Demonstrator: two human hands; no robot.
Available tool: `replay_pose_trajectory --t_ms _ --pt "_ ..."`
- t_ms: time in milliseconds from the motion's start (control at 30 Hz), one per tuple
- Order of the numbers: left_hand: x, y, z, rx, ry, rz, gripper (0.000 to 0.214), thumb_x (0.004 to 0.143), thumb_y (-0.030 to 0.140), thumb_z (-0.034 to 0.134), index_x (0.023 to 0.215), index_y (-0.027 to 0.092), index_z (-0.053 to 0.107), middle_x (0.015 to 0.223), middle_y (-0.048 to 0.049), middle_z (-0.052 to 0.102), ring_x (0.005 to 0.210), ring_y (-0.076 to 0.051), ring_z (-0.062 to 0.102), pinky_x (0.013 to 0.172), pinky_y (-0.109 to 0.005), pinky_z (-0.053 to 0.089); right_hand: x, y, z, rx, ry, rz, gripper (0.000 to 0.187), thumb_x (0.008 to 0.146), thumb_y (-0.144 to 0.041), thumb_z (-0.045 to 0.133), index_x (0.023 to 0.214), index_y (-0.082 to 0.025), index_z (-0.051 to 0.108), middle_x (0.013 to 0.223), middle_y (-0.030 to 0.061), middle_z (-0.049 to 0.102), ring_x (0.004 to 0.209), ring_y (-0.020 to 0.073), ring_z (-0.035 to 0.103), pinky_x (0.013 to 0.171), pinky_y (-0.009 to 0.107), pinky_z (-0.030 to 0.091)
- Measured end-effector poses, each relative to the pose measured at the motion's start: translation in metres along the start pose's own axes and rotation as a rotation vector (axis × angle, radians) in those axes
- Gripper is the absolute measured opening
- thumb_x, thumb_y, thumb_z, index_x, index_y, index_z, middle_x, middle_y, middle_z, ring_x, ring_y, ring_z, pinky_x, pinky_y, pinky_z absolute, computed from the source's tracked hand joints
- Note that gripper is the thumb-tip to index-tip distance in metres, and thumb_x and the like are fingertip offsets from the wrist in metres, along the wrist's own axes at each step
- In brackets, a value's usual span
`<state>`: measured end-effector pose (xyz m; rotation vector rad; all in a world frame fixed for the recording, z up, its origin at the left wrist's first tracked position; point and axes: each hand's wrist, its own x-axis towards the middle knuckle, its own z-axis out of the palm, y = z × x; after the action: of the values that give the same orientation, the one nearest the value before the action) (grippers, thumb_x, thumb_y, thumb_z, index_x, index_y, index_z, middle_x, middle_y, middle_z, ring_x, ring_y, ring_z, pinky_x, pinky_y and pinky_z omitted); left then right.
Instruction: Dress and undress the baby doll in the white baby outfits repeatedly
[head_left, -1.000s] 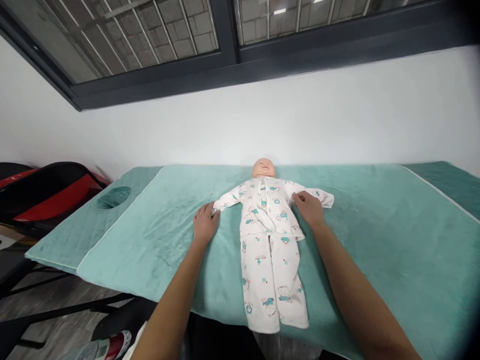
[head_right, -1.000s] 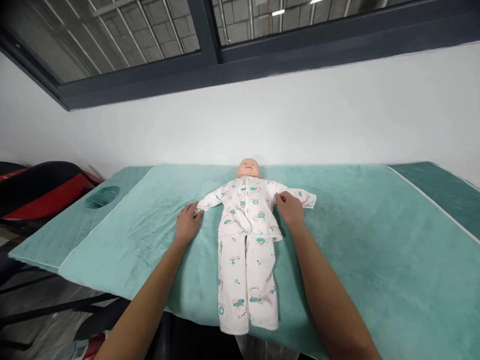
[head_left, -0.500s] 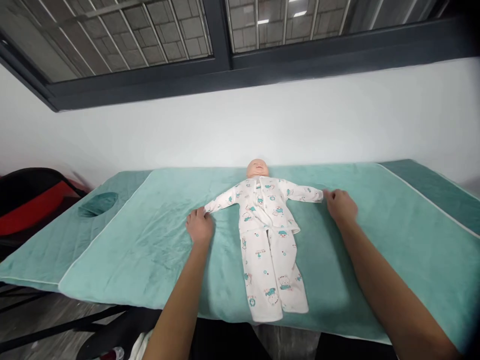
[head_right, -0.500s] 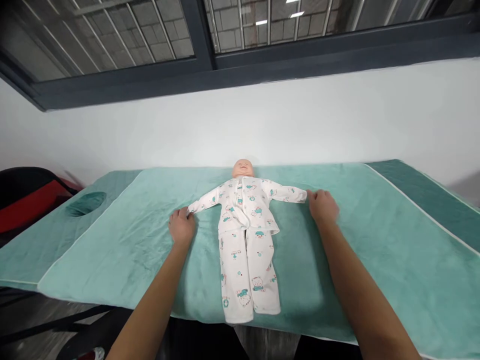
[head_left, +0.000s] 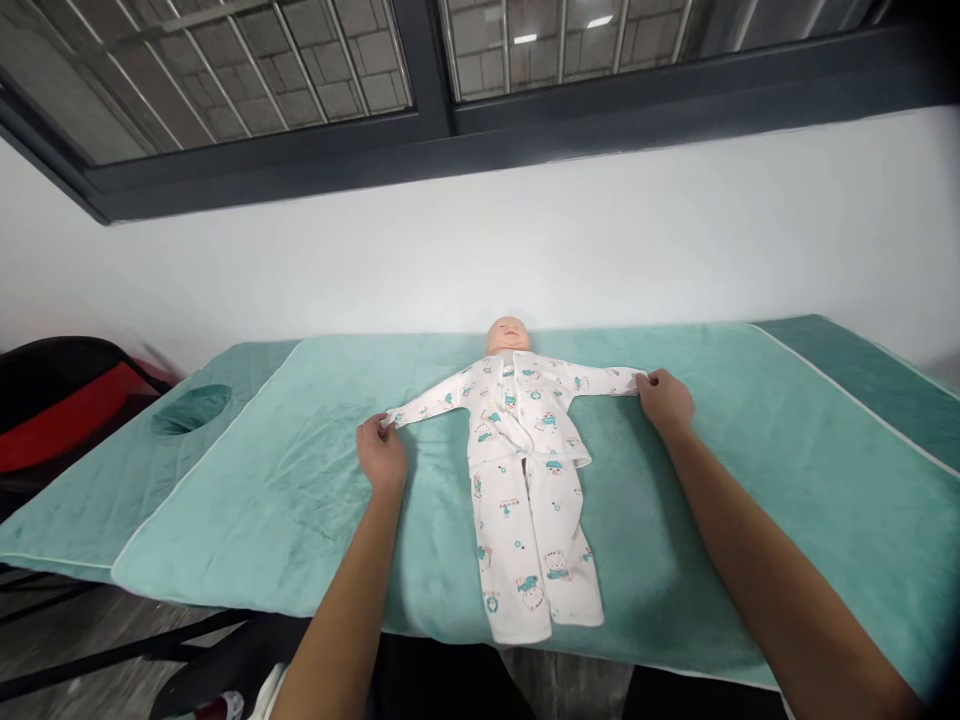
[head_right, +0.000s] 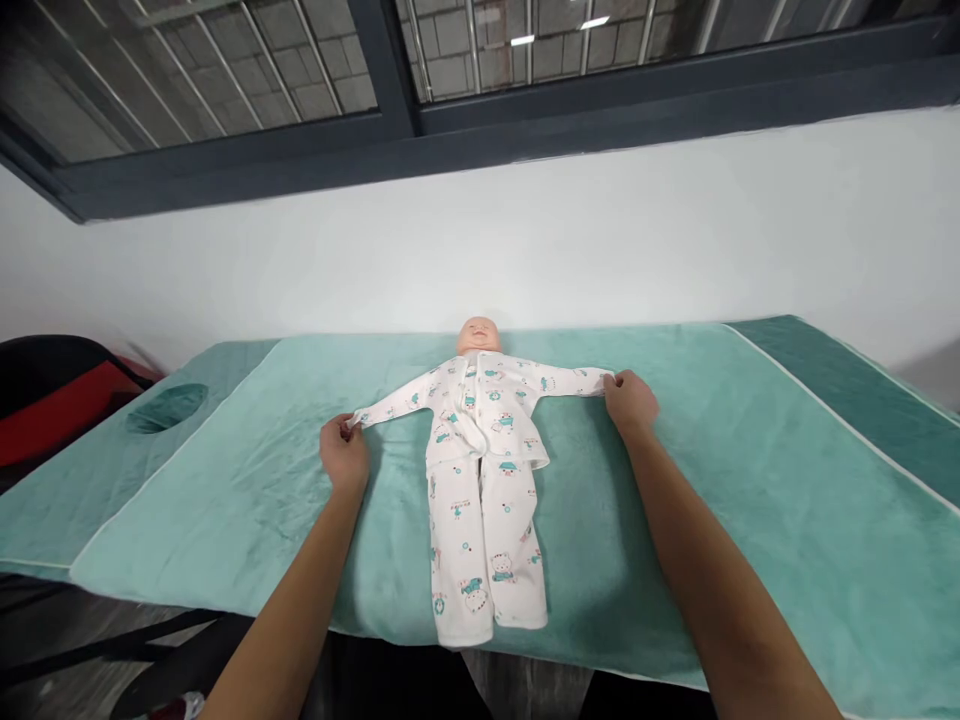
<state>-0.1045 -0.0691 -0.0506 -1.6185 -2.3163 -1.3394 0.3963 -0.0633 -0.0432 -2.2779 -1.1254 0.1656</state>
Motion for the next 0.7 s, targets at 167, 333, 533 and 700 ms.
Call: replay_pose_trajectory --t_ms 167,333,533,700 --pt "0.0 0.007 -0.001 0.154 -0.025 0.003 0.033 0.087 0.015 0.043 0.115 0.016 0.061 0.108 -0.0109 0.062 0.104 -0.024 0.058 0.092 -0.036 0.047 -0.001 -0.001 -0.001 0.132 0.122 -0.019 0.03 0.088 -0.043 0.049 0.093 -0.018 0.065 0.096 0.013 0.066 0.085 0.0251 0.059 0.076 0.036 0.042" --pt "-0.004 0.014 -0.004 0.205 -0.08 0.133 0.049 0.082 0.007 0.043 0.126 0.019 0.06 0.139 -0.0108 0.055 0.127 -0.025 0.052 0.103 -0.037 0.043 -0.025 -0.007 -0.012 0.352 0.21 -0.234 0.029 0.089 -0.043 0.05 0.095 -0.018 0.062 0.101 0.0105 0.064 0.082 0.0204 0.057 0.081 0.035 0.044" --pt "-0.001 0.013 -0.001 0.18 -0.177 0.098 0.049 0.08 0.005 0.043 0.121 0.019 0.066 0.136 -0.0081 0.063 0.129 -0.027 0.053 0.106 -0.044 0.043 -0.115 -0.034 -0.025 0.64 -0.372 -0.693 0.025 0.089 -0.049 0.06 0.083 -0.025 0.064 0.086 0.0041 0.065 0.08 0.0225 0.057 0.074 0.035 0.044" --pt "-0.002 0.013 0.003 0.225 -0.187 0.098 0.048 0.084 0.008 0.042 0.125 0.018 0.066 0.134 -0.0108 0.065 0.128 -0.032 0.054 0.103 -0.052 0.042 -0.162 -0.046 -0.027 0.642 -0.461 -0.847 0.016 0.085 -0.046 0.07 0.09 -0.031 0.066 0.099 0.0073 0.067 0.096 0.0298 0.058 0.088 0.045 0.043"
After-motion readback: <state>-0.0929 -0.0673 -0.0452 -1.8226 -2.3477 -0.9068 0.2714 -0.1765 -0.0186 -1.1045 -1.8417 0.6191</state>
